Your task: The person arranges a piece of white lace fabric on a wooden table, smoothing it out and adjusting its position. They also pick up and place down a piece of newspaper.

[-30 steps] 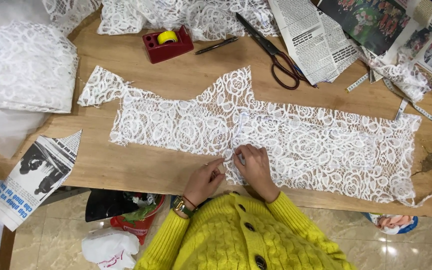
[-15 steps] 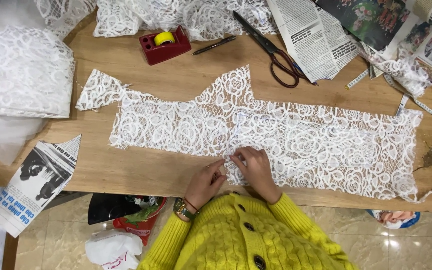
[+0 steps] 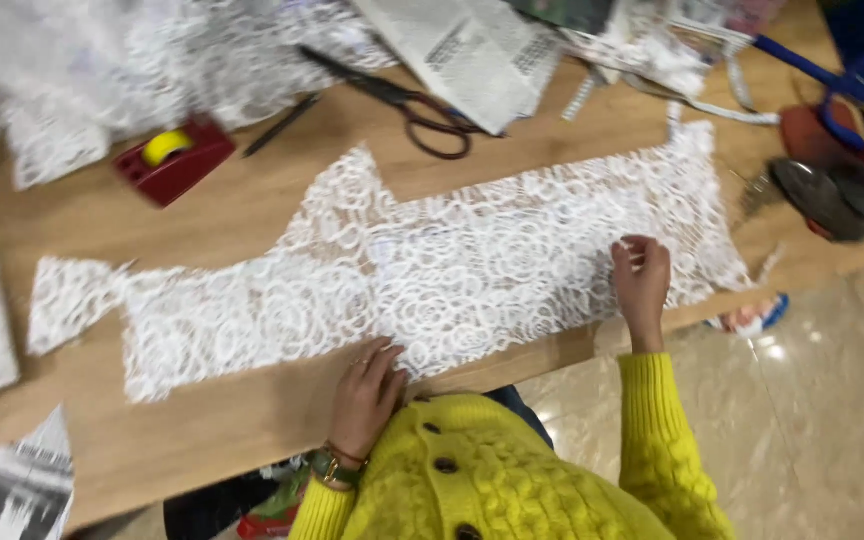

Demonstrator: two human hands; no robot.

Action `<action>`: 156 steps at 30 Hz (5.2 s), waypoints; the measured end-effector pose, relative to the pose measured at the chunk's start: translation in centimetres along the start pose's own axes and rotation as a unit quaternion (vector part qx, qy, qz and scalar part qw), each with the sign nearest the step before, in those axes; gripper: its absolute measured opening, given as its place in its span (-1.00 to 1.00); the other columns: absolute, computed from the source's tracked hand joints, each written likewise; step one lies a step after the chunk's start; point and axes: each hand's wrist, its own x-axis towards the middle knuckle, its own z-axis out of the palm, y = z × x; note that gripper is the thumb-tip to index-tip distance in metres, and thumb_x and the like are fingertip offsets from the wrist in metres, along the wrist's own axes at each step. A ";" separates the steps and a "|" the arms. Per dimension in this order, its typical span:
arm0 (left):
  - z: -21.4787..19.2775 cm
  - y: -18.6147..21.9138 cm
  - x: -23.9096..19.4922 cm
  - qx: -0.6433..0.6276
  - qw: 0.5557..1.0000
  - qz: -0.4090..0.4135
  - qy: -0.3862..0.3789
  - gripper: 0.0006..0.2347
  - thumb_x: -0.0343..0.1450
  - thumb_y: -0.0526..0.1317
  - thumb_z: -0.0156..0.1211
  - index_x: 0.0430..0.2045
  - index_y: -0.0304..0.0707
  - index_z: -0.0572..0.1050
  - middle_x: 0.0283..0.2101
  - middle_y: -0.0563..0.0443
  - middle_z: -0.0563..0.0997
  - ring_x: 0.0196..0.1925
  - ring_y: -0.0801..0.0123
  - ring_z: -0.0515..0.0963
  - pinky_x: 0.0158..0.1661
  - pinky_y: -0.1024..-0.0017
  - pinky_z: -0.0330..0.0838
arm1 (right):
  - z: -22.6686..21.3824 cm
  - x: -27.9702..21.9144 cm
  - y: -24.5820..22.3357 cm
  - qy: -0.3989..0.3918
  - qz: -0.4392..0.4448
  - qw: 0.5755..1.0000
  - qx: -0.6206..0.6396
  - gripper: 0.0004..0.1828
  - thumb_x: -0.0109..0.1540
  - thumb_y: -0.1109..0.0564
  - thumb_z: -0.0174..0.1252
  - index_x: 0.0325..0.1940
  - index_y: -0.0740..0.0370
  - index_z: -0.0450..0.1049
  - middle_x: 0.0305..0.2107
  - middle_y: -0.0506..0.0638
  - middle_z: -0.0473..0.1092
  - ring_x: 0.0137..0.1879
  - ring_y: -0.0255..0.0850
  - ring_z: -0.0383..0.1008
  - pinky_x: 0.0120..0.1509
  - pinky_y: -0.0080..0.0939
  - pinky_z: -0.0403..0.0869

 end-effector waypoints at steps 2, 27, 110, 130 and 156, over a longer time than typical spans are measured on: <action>0.0 0.0 0.3 0.012 1.000 0.013 -0.014 -0.73 0.46 -0.21 0.13 0.05 -0.17 0.48 0.22 -0.05 0.48 -0.01 0.16 0.59 -0.05 0.17 0.50 | -1.0 1.4 2.2 0.030 0.045 0.998 0.017 -0.72 0.39 0.01 0.14 0.09 0.21 0.43 -0.14 0.06 0.32 -0.09 -0.13 0.32 -0.03 -0.11 0.37; -0.1 -1.0 0.7 0.031 0.998 -0.010 -0.050 -0.69 0.43 -0.24 0.18 0.07 -0.24 0.49 0.22 -0.05 0.45 0.17 0.14 0.52 0.09 0.19 0.49 | -2.3 4.5 3.6 0.005 0.239 0.971 -0.008 -0.85 0.36 0.04 0.24 -0.22 0.02 0.41 -0.47 -0.15 0.34 -0.37 -0.32 0.25 -0.29 -0.22 0.24; 2.2 -3.2 -0.1 0.064 0.991 0.104 0.053 -0.92 0.44 -0.24 0.22 -0.29 -0.05 0.64 -0.32 0.03 0.62 -0.30 0.14 0.66 -0.20 0.27 0.50 | 9.8 -4.7 -17.6 -0.282 -0.174 0.942 0.050 -0.74 0.36 0.17 0.19 0.13 0.22 0.48 -0.03 0.17 0.33 -0.06 0.04 0.52 0.01 0.06 0.56; 1.1 -2.9 0.4 0.078 0.989 0.116 0.043 -0.94 0.45 -0.27 0.20 -0.31 -0.04 0.60 -0.34 0.08 0.58 -0.32 0.18 0.64 -0.22 0.33 0.52 | 10.7 -4.7 -16.6 -0.243 -0.221 0.943 0.049 -0.77 0.30 0.22 0.26 0.05 0.21 0.53 -0.06 0.12 0.42 -0.08 0.03 0.55 -0.02 0.02 0.61; -2.3 -5.7 1.2 0.134 0.976 0.028 0.168 -0.88 0.40 -0.18 0.29 -0.23 0.00 0.63 -0.15 0.08 0.61 0.05 0.13 0.55 0.05 0.21 0.37 | 10.6 -6.1 -20.5 -0.273 -0.214 0.938 0.018 -0.76 0.29 0.18 0.25 0.04 0.17 0.54 -0.07 0.13 0.40 0.08 0.01 0.46 0.18 -0.03 0.46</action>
